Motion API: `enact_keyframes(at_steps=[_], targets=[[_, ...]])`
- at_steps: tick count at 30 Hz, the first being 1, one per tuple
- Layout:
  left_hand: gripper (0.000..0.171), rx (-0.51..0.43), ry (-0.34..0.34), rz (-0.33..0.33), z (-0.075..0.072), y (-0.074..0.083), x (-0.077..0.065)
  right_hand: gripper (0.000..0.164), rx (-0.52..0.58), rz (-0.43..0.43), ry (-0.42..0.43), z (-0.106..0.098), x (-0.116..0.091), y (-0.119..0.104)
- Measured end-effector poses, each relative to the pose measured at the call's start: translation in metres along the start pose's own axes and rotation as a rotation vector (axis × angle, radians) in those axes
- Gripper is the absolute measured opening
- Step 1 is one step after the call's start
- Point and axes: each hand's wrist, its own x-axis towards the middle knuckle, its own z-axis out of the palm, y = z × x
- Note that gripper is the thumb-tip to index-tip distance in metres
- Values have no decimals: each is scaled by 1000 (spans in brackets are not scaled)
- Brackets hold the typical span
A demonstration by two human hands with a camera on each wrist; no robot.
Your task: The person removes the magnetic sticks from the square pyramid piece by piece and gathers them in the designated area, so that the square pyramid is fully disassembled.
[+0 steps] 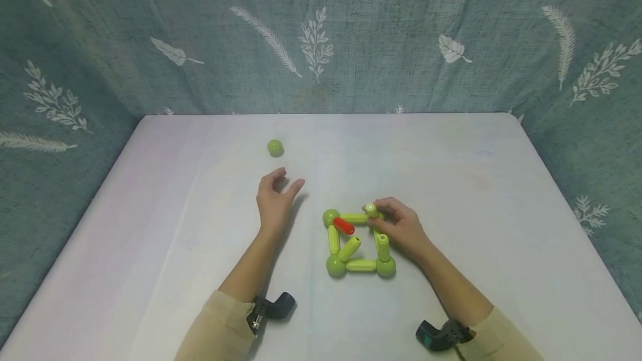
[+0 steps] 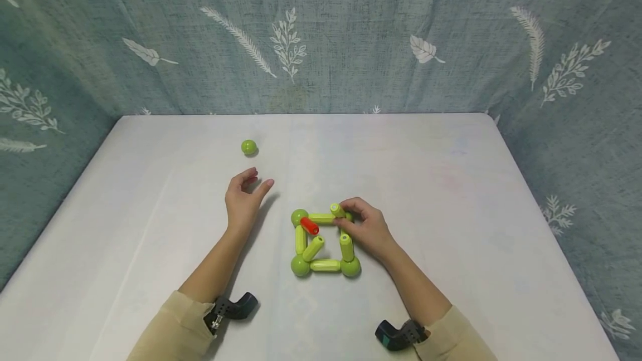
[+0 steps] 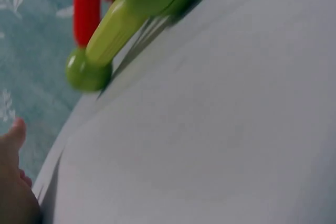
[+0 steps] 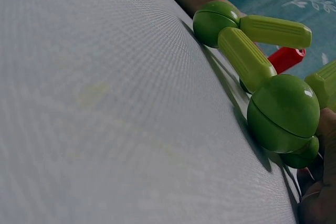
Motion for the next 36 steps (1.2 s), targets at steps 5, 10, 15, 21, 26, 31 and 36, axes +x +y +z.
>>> enact_keyframes(at_steps=[5, 10, 15, 21, 26, 31, 36], targets=[[57, -42, -70, -40, 15, 11, -16, 24, -6, 8, -1, -1, 0, 0], [51, -104, -237, -12, 26, 21, -31, 26, -39, 62, 0, -1, 1, -1], [44, -176, -464, 113, 34, 32, -46, 29, -92, 100, -3, -4, 0, -1], [39, -184, -605, 281, 43, 48, -58, 25, -107, -3, -16, -7, 0, 3], [33, -162, -679, 275, 41, 64, -65, 24, -93, -26, -11, -6, 0, 4], [29, -133, -707, 278, 33, 82, -69, 24, -130, -9, -4, -6, 0, -5], [24, -134, -703, 312, 35, 82, -68, 23, -165, -47, 7, -5, -1, -26]])
